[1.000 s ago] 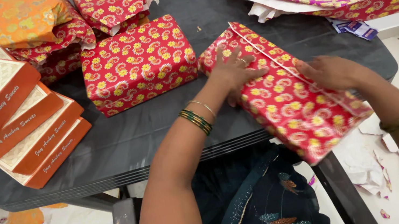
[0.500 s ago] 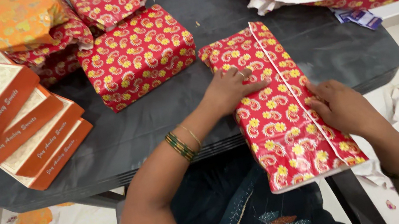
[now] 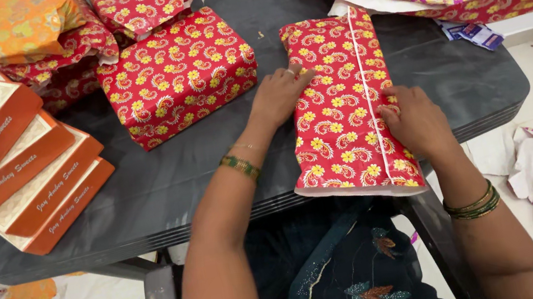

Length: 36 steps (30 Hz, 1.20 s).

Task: The person wraps a rectangular box with red floral wrapping paper, folding the edges and smoothing the surface. They then place the wrapped box on the table and begin wrapping a second box in the same manner.

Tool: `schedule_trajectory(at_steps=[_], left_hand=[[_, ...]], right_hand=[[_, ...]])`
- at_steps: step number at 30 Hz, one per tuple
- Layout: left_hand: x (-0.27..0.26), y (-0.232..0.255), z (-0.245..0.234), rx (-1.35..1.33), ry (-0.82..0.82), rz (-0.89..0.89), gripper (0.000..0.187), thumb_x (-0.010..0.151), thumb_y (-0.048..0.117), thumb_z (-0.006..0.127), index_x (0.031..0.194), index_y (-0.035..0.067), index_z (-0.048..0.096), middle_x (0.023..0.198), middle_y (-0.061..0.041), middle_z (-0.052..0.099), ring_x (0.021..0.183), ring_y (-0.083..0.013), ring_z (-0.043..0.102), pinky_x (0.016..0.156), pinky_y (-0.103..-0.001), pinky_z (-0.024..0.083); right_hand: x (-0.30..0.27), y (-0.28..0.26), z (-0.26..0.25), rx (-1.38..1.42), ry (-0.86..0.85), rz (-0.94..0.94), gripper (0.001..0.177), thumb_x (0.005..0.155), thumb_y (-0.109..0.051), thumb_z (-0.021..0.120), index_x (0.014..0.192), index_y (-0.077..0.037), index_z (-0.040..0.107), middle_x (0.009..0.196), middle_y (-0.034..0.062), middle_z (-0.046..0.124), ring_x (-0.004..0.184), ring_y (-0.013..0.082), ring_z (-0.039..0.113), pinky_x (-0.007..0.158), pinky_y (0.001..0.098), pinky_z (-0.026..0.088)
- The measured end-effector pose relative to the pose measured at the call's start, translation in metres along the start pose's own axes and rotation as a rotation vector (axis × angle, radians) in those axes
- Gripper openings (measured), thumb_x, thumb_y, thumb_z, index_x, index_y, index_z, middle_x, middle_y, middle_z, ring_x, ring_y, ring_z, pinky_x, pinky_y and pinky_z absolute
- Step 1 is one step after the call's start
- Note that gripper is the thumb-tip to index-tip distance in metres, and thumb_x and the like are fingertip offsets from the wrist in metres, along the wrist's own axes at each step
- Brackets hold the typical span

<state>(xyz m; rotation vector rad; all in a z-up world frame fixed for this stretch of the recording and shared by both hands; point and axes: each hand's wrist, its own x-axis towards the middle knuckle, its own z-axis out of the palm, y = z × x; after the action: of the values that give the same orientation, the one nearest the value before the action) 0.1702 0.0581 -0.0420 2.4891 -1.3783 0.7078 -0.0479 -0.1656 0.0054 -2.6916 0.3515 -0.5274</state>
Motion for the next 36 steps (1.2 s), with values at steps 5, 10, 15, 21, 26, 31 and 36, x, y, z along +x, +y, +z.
schedule_trajectory(at_steps=[5, 10, 15, 21, 26, 31, 36], left_hand=[[-0.038, 0.034, -0.029, 0.063, -0.031, 0.064, 0.051, 0.095, 0.024, 0.055, 0.145, 0.035, 0.052, 0.146, -0.007, 0.053, 0.137, -0.0286, 0.049, 0.105, -0.051, 0.042], [-0.072, 0.053, -0.062, -0.45, -0.13, 0.071, 0.053, 0.09, 0.021, 0.063, 0.143, 0.026, 0.059, 0.153, -0.012, 0.049, 0.146, -0.0362, 0.039, 0.116, -0.053, 0.04], [-0.053, 0.061, -0.099, -0.426, -0.44, -0.044, 0.049, 0.084, 0.021, 0.067, 0.133, 0.019, 0.067, 0.147, -0.008, 0.055, 0.144, -0.0305, 0.044, 0.114, -0.071, 0.023], [-0.001, 0.101, -0.117, -0.307, -0.719, -0.171, 0.05, 0.095, 0.049, 0.062, 0.132, 0.016, 0.069, 0.143, -0.007, 0.065, 0.141, -0.0253, 0.053, 0.125, -0.07, 0.019], [0.005, 0.147, -0.089, -0.338, -0.394, -0.142, 0.084, 0.07, 0.058, 0.081, 0.14, 0.022, 0.052, 0.149, 0.002, 0.051, 0.144, -0.0229, 0.039, 0.106, -0.084, 0.019], [0.0, 0.155, -0.068, -0.308, -0.291, -0.159, 0.073, 0.076, 0.049, 0.082, 0.137, 0.02, 0.055, 0.147, 0.001, 0.053, 0.145, -0.0256, 0.039, 0.106, -0.088, 0.016], [-0.002, 0.156, -0.065, -0.315, -0.25, -0.167, 0.073, 0.073, 0.046, 0.085, 0.133, 0.019, 0.055, 0.147, -0.001, 0.052, 0.144, -0.0279, 0.039, 0.105, -0.087, 0.017]], right_hand=[[-0.013, -0.011, 0.0, 0.072, 0.148, 0.0, 0.027, 0.092, -0.03, 0.073, 0.109, -0.01, 0.068, 0.117, 0.0183, 0.061, 0.103, 0.0374, 0.064, 0.083, 0.0493, 0.052], [-0.015, -0.012, 0.006, -0.088, 0.245, -0.194, 0.015, 0.097, -0.025, 0.072, 0.101, -0.01, 0.072, 0.105, 0.0118, 0.067, 0.102, 0.0358, 0.06, 0.086, 0.0473, 0.051], [-0.018, -0.005, 0.009, -0.078, 0.252, -0.262, 0.013, 0.099, -0.023, 0.071, 0.102, -0.01, 0.074, 0.106, 0.0084, 0.068, 0.101, 0.0334, 0.059, 0.089, 0.0463, 0.051], [-0.024, -0.004, 0.018, -0.103, 0.32, -0.286, 0.014, 0.101, -0.022, 0.071, 0.103, -0.007, 0.072, 0.109, 0.0091, 0.067, 0.104, 0.0354, 0.058, 0.086, 0.043, 0.05], [-0.023, 0.004, 0.024, -0.13, 0.339, -0.311, 0.013, 0.103, -0.02, 0.07, 0.104, -0.007, 0.071, 0.108, 0.0097, 0.066, 0.102, 0.0355, 0.058, 0.09, 0.0437, 0.049], [-0.026, 0.019, 0.015, 0.008, 0.271, -0.337, 0.016, 0.101, -0.022, 0.07, 0.113, -0.012, 0.075, 0.117, 0.0089, 0.07, 0.113, 0.0335, 0.061, 0.098, 0.0444, 0.048], [-0.04, 0.035, 0.002, 0.342, 0.045, -0.278, 0.052, 0.084, -0.028, 0.081, 0.131, -0.012, 0.065, 0.135, 0.0169, 0.057, 0.126, 0.0324, 0.057, 0.099, 0.0402, 0.052]])
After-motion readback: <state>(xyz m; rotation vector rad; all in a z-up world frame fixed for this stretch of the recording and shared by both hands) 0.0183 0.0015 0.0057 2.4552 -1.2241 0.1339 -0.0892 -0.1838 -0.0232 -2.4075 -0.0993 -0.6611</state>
